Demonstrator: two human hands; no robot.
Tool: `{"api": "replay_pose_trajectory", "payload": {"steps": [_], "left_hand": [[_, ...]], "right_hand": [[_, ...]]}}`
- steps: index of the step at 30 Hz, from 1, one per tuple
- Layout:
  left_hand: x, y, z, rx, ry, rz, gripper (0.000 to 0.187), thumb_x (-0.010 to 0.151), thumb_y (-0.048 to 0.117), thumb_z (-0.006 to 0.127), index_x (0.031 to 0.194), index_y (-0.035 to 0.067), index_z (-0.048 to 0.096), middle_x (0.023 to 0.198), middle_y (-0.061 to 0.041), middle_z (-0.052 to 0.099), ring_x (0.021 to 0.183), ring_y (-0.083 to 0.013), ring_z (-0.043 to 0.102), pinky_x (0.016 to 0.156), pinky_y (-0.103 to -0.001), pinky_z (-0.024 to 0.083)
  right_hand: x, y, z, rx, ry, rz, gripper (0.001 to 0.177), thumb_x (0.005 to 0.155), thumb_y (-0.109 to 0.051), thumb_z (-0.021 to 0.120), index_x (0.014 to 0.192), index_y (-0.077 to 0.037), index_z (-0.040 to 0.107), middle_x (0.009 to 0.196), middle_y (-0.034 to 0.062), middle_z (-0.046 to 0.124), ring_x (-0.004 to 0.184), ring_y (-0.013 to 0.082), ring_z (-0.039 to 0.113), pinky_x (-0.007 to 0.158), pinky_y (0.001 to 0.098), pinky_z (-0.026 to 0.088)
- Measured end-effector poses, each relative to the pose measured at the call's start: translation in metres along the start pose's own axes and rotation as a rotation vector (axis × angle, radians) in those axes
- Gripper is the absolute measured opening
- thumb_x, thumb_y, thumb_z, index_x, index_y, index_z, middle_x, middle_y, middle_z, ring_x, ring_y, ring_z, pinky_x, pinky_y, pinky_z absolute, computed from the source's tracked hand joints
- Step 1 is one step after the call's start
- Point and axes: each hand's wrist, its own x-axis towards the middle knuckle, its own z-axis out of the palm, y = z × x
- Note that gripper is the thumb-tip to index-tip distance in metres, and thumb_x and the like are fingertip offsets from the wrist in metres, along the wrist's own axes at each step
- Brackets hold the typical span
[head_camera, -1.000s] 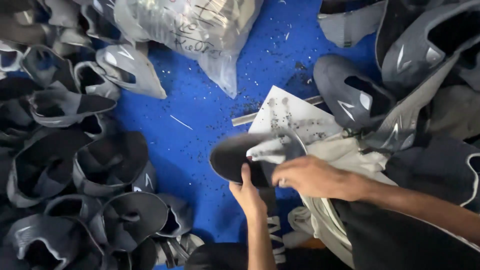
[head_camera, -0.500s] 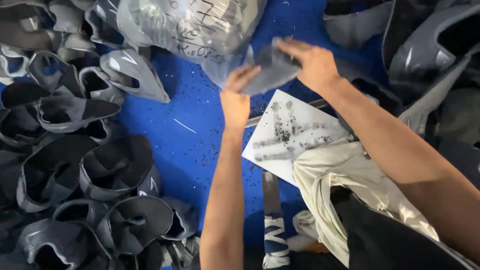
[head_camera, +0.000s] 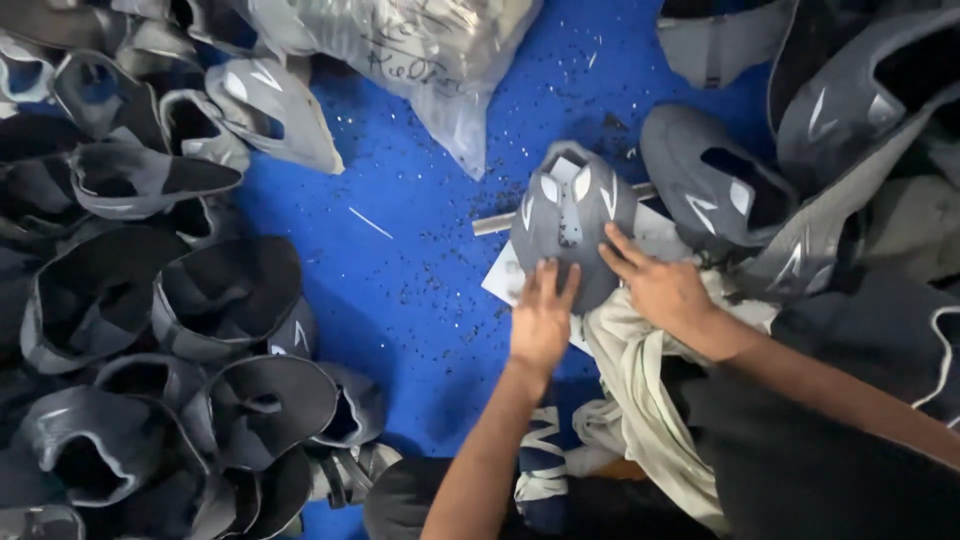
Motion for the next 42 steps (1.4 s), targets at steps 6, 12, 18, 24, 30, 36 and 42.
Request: {"api": "replay_pose_trajectory", "payload": {"steps": [6,12,18,24,30,36,42], "left_hand": [[-0.013,0.044,-0.005,-0.013,0.050,-0.067,0.057,0.090,0.014,0.062,0.143,-0.003,0.054,0.149,-0.030,0.047,0.141,-0.0497,0.045,0.120,-0.053,0.034],[-0.082,0.077,-0.069,-0.183,-0.003,-0.431,0.075,0.075,0.025,0.079,0.140,0.002,0.049,0.146,-0.030,0.047,0.132,-0.0492,0.048,0.104,-0.056,0.039],[-0.166,0.072,-0.049,-0.345,-0.359,-0.986,0.099,0.071,0.025,0.082,0.154,0.007,0.031,0.126,-0.023,0.060,0.107,-0.0403,0.064,0.090,-0.044,0.053],[-0.159,0.102,-0.083,-0.847,-0.075,-1.140,0.084,0.067,0.016,0.077,0.145,0.007,0.046,0.101,-0.015,0.072,0.085,-0.0263,0.069,0.082,-0.034,0.056],[-0.071,0.124,-0.207,-0.927,0.380,-0.742,0.082,0.064,0.007,0.075,0.140,0.002,0.045,0.110,-0.012,0.063,0.097,-0.0217,0.064,0.087,-0.036,0.056],[-0.038,0.088,-0.156,-0.983,0.849,-0.175,0.047,0.068,0.010,0.077,0.104,0.009,0.048,0.088,-0.007,0.062,0.079,-0.0227,0.064,0.079,-0.032,0.054],[-0.053,0.069,-0.065,-0.598,0.149,-0.827,0.044,0.063,0.013,0.082,0.100,0.000,0.061,0.075,-0.017,0.070,0.069,-0.0350,0.070,0.063,-0.044,0.056]], "right_hand": [[0.010,0.025,0.044,0.243,0.256,-0.092,0.037,0.078,-0.016,0.069,0.115,-0.015,0.073,0.141,0.0136,0.065,0.081,0.0222,0.076,0.063,0.0344,0.060],[0.077,0.038,-0.024,1.167,0.009,0.381,0.020,0.100,-0.008,0.063,0.116,0.000,0.070,0.099,0.0191,0.077,0.089,0.0206,0.076,0.079,0.0328,0.060],[0.103,0.026,0.026,1.604,-0.122,0.021,0.006,0.104,0.003,0.047,0.106,0.002,0.053,0.124,0.0166,0.071,0.111,0.0248,0.073,0.090,0.0339,0.062],[0.105,0.028,0.059,1.609,-0.163,0.003,0.007,0.105,0.003,0.044,0.104,0.000,0.051,0.118,0.0203,0.073,0.110,0.0264,0.074,0.089,0.0341,0.063],[0.091,0.021,0.058,1.382,0.007,-0.114,0.008,0.099,0.008,0.052,0.100,0.003,0.058,0.118,0.0171,0.074,0.112,0.0246,0.074,0.092,0.0331,0.062],[0.080,0.017,0.032,1.190,0.151,-0.321,0.027,0.096,0.009,0.054,0.121,0.005,0.064,0.122,0.0155,0.073,0.111,0.0251,0.073,0.088,0.0337,0.060],[0.082,0.025,0.077,1.237,0.132,-0.126,0.019,0.097,-0.003,0.059,0.113,0.001,0.070,0.111,0.0167,0.076,0.100,0.0282,0.074,0.087,0.0378,0.061]]}}
